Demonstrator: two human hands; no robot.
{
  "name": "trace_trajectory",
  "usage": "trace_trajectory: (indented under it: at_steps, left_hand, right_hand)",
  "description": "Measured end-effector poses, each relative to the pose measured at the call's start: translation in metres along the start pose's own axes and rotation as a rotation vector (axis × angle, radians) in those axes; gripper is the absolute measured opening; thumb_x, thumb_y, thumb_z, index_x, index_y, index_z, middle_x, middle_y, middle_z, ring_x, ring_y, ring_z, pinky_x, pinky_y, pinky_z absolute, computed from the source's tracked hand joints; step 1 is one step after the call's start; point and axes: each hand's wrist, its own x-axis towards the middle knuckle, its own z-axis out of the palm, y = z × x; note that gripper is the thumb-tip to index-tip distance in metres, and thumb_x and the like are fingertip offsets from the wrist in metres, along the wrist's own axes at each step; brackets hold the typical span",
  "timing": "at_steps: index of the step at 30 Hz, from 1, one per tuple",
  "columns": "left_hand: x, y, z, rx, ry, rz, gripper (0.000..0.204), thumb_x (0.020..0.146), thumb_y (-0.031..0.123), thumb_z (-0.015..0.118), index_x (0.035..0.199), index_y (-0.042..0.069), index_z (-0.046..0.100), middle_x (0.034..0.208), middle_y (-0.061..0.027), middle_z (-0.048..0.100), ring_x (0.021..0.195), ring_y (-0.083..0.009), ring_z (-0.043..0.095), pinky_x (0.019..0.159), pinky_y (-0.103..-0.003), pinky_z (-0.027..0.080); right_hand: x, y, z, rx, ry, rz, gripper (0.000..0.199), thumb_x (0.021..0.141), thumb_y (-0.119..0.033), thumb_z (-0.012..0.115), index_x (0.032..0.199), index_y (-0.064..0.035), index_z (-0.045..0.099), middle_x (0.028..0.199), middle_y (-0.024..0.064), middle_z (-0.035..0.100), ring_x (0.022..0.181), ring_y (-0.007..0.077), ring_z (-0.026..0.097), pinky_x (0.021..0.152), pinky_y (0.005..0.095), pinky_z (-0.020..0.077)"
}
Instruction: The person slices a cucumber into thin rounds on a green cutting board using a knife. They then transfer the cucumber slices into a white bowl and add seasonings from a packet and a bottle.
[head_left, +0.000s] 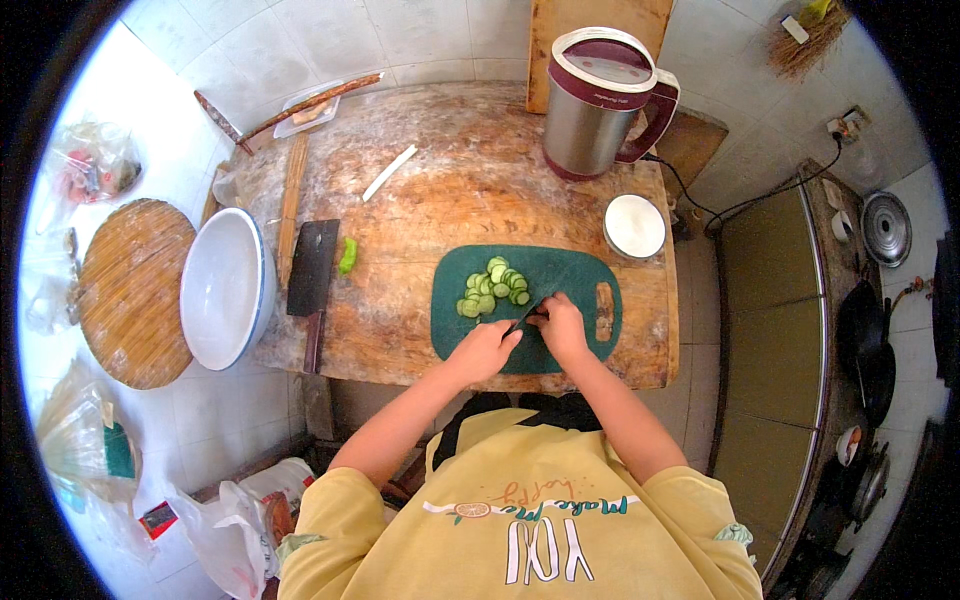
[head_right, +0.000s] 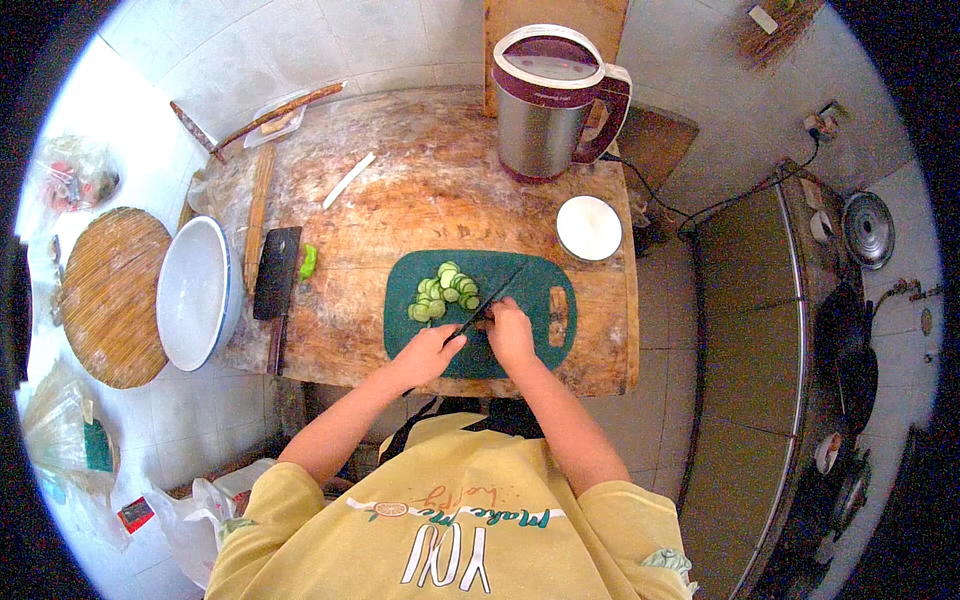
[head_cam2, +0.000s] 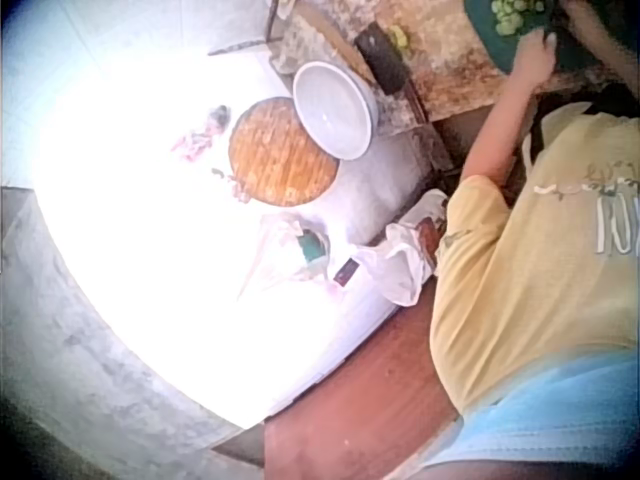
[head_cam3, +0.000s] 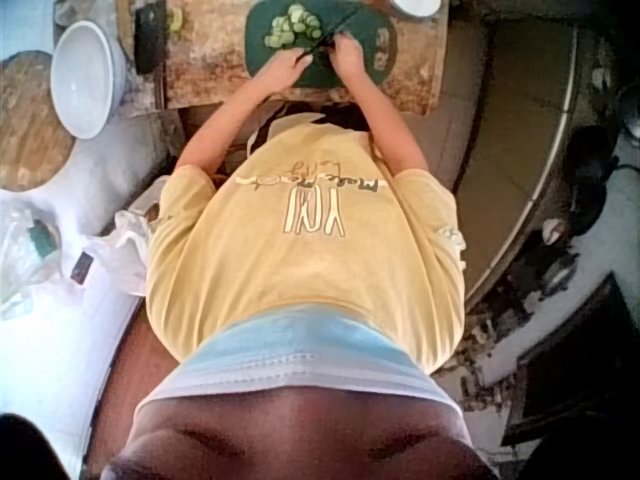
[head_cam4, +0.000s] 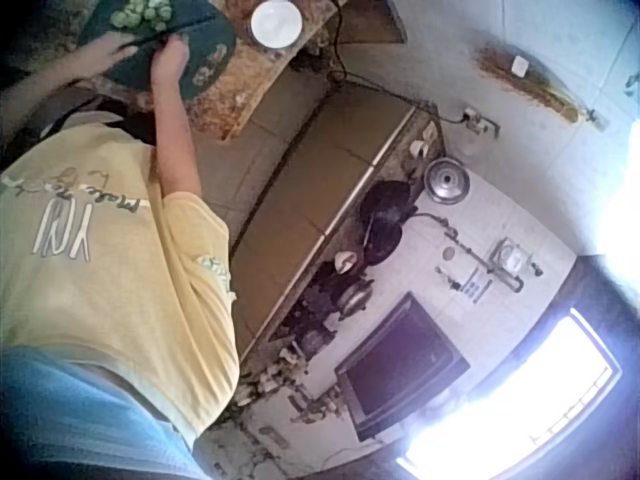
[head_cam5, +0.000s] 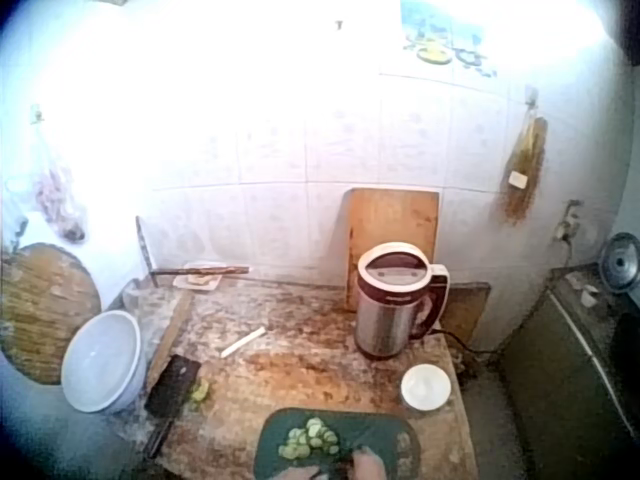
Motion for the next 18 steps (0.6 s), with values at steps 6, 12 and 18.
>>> trace_trajectory:
  at_steps: [6, 12, 18]
  left_hand:
    - [0.007, -0.011, 0.019, -0.018, 0.157, 0.082, 0.032, 0.089, 0.024, 0.047, 0.104, -0.004, 0.053, 0.08, -0.0261, 0.058, 0.078, -0.0414, 0.057, 0.066, -0.045, 0.045]
    - [0.018, -0.015, 0.021, -0.199, 0.169, 0.035, 0.036, 0.09, 0.025, 0.046, 0.113, -0.002, 0.051, 0.082, -0.0236, 0.06, 0.078, -0.0346, 0.06, 0.07, -0.041, 0.046]
    - [0.011, -0.016, 0.017, -0.122, 0.149, 0.065, 0.038, 0.089, 0.025, 0.047, 0.114, -0.004, 0.05, 0.09, -0.0253, 0.059, 0.083, -0.0356, 0.06, 0.073, -0.039, 0.046]
  right_hand:
    - [0.0, 0.004, 0.003, -0.005, -0.013, -0.002, 0.013, 0.065, -0.005, 0.065, 0.075, 0.0007, 0.061, 0.083, 0.0181, 0.055, 0.077, 0.0368, 0.057, 0.068, 0.044, 0.0465]
    - [-0.001, 0.01, 0.006, 0.044, 0.008, 0.031, 0.013, 0.065, 0.002, 0.06, 0.078, 0.0007, 0.062, 0.083, 0.0187, 0.056, 0.078, 0.0371, 0.057, 0.069, 0.0434, 0.0466]
    - [0.0, 0.019, 0.012, 0.029, 0.033, 0.004, 0.017, 0.064, -0.006, 0.072, 0.075, 0.0029, 0.062, 0.078, 0.0168, 0.055, 0.068, 0.0322, 0.057, 0.061, 0.0395, 0.0457]
